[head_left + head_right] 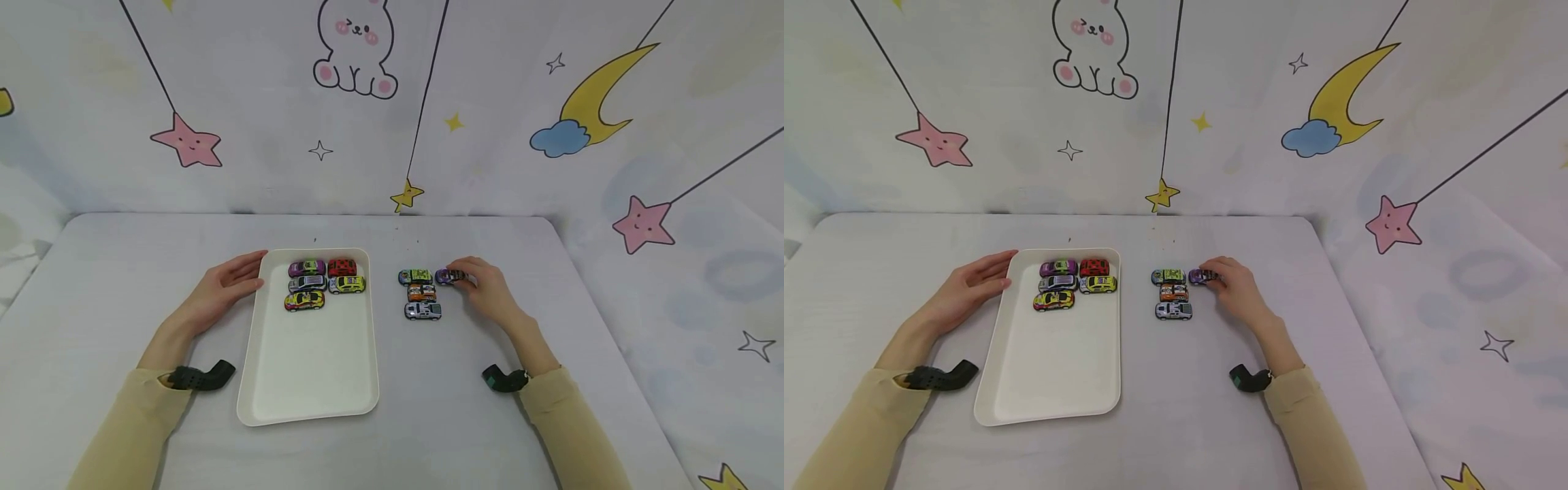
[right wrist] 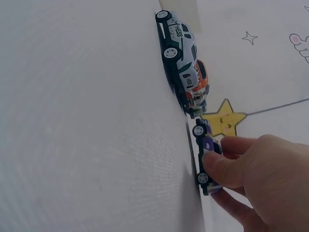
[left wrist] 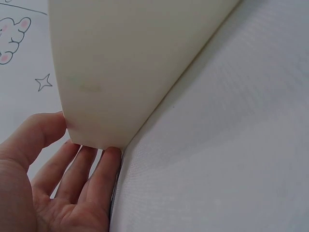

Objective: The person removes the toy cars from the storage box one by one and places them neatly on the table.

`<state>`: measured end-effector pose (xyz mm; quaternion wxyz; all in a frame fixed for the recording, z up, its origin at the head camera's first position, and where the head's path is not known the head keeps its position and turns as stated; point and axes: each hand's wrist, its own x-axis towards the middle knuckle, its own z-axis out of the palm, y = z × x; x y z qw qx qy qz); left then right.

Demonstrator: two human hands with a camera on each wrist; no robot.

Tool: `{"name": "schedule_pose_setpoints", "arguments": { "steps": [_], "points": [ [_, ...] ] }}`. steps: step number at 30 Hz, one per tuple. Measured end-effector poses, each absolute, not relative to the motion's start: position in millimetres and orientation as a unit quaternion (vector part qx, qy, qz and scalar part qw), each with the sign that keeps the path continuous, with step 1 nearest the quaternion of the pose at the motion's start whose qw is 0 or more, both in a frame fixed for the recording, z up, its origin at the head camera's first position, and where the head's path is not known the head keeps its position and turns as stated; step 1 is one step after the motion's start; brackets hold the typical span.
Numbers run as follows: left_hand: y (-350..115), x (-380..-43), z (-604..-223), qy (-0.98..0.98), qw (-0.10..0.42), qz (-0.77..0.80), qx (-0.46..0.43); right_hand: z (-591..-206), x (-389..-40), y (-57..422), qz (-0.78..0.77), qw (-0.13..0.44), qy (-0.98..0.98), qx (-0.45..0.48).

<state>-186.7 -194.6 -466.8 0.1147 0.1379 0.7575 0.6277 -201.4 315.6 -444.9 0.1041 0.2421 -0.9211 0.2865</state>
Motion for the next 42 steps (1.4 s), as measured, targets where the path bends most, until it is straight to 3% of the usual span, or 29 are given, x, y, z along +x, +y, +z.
{"name": "schedule_pose_setpoints", "arguments": {
  "steps": [42],
  "points": [
    [-195.2, -185.7, -467.4, 0.765, 0.119, 0.623, 0.107, -451.8, -201.2, 311.5, 0.274, 0.065, -0.932, 0.227]
  ]
}}
